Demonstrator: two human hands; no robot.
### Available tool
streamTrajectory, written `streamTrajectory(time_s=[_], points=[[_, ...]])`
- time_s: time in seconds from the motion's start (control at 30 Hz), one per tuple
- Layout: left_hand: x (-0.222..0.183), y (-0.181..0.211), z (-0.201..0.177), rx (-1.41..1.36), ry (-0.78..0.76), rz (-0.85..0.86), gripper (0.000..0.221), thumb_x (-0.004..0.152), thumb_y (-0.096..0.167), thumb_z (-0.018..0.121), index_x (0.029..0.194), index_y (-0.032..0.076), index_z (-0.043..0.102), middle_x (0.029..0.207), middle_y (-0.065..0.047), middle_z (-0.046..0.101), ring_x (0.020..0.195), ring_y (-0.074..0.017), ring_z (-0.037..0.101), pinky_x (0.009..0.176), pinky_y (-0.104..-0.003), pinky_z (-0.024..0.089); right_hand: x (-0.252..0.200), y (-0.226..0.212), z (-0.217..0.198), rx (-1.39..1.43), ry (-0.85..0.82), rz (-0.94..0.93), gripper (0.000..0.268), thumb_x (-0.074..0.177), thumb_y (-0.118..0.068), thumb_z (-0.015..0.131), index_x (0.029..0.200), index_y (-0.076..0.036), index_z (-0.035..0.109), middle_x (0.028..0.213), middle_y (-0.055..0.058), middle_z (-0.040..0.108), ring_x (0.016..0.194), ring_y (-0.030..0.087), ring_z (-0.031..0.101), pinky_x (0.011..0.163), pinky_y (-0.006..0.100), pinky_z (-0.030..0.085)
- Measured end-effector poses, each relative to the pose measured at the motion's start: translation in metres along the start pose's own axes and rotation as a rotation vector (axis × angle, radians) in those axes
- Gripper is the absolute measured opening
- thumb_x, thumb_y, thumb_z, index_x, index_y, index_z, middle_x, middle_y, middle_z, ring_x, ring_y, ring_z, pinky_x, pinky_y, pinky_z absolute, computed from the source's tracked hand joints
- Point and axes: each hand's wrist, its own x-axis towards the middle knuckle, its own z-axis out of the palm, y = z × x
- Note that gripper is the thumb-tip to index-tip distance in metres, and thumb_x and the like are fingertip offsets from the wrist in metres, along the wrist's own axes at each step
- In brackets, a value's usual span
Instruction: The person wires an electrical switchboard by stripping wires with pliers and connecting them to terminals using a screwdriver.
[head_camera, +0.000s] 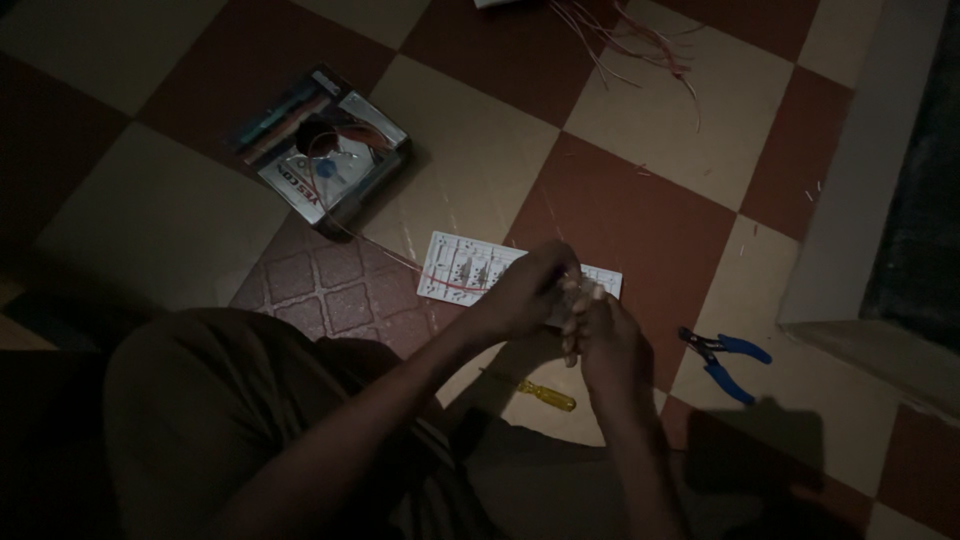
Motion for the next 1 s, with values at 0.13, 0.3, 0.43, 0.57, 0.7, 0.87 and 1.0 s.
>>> streamTrajectory(time_s=[0.13,0.3,0.43,0.57,0.7,0.87,1.0], points=[[0.0,0.0,-0.004,-0.089,0.042,0.11,0.026,0.082,-0.011,0.054,0.105,0.002,0.054,0.104,-0.015,0.059,0.101,-0.0285,0.064,0.091,-0.039,0.051,-0.012,-0.004,0.003,-0.521,0.202,-0.461,0.039,0.105,-0.034,0.047,0.111,0.001,0.064,0.092,0.011,0.071,0.08,0.018,0.071,0.066,0.035,0.057],[-0.002,0.007,-0.002,-0.088,0.015,-0.001,0.009,0.097,-0.002,0.059,0.104,0.003,0.055,0.104,-0.013,0.06,0.098,-0.0253,0.065,0.087,-0.037,0.052,-0.012,0.001,0.003,-0.572,0.25,-0.508,0.038,0.111,-0.035,0.046,0.112,-0.006,0.069,0.091,0.013,0.067,0.075,0.019,0.067,0.063,0.034,0.053],[-0.001,0.012,-0.003,-0.153,-0.025,-0.19,0.004,0.102,0.005,0.057,0.105,0.004,0.056,0.104,-0.011,0.062,0.101,-0.0217,0.064,0.088,-0.037,0.05,0.008,0.006,0.002,0.233,-0.023,0.062,0.039,0.113,-0.039,0.047,0.108,-0.005,0.064,0.078,0.011,0.061,0.061,0.018,0.059,0.055,0.033,0.048],[-0.004,0.011,0.001,-0.159,0.03,-0.131,0.006,0.099,0.006,0.059,0.104,0.003,0.056,0.101,-0.012,0.063,0.097,-0.022,0.065,0.088,-0.037,0.053,0.001,0.013,-0.002,-0.049,0.015,-0.26,0.035,0.108,-0.033,0.042,0.116,-0.011,0.067,0.084,0.005,0.068,0.068,0.014,0.065,0.062,0.031,0.055],[-0.004,0.007,0.001,-0.116,0.043,-0.127,0.007,0.099,0.008,0.061,0.103,0.004,0.057,0.101,-0.01,0.064,0.098,-0.0213,0.066,0.087,-0.036,0.053,-0.015,0.006,0.0,-0.666,0.289,-0.746,0.033,0.108,-0.032,0.05,0.108,-0.002,0.065,0.095,0.009,0.069,0.081,0.017,0.069,0.066,0.034,0.055],[-0.003,0.0,0.004,-0.175,0.02,-0.14,0.006,0.102,0.009,0.06,0.104,0.004,0.057,0.101,-0.01,0.062,0.097,-0.0216,0.066,0.088,-0.035,0.053,-0.009,-0.016,0.001,-0.063,0.072,0.122,0.042,0.111,-0.035,0.046,0.105,-0.002,0.071,0.083,0.012,0.06,0.071,0.02,0.063,0.067,0.036,0.053],[-0.003,-0.011,0.005,-0.206,0.044,-0.078,0.003,0.101,0.004,0.057,0.104,0.003,0.056,0.102,-0.01,0.063,0.098,-0.0217,0.065,0.089,-0.036,0.053,-0.006,-0.018,0.001,-0.026,0.066,0.028,0.047,0.111,-0.041,0.042,0.112,-0.001,0.067,0.085,0.011,0.063,0.072,0.02,0.064,0.068,0.037,0.054]])
